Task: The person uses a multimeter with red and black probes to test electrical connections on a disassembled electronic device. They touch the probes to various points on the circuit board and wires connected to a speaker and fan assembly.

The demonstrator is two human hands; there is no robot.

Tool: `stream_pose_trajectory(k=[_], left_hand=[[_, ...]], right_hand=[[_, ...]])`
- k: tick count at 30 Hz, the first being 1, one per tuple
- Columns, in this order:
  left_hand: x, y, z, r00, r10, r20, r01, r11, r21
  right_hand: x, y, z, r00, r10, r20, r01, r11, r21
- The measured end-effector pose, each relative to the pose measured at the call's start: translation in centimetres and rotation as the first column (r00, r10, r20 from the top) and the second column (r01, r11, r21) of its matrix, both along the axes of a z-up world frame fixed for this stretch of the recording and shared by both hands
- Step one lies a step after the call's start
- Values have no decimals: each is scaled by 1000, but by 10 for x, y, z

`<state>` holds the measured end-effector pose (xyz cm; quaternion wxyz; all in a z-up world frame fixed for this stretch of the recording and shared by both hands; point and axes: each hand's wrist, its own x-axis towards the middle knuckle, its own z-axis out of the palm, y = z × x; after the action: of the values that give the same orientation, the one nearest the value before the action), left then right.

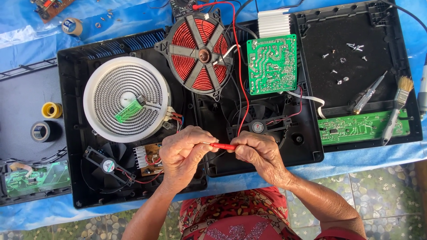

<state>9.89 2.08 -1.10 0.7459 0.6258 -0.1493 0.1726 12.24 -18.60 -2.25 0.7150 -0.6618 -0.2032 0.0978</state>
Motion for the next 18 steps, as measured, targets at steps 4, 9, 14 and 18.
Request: stream_pose_trajectory(k=[4,9,14,18], left_hand=[[-1,2,3,999,-28,-17,28,1000,-5],[-2,3,4,996,-64,-57,64,998,-14],[-9,-2,3,992,-24,-123,18,999,-51],[-12,-7,1,985,15,-173,-33,994,-105]], right_hand=[[0,-2,-5,999,-7,-43,8,1000,6],[-8,1,-10,993,-97,-70,99,995,25],[-10,6,-9,980,-194,42,195,980,-30],[-10,6,-15,939,-261,222,288,953,-98]])
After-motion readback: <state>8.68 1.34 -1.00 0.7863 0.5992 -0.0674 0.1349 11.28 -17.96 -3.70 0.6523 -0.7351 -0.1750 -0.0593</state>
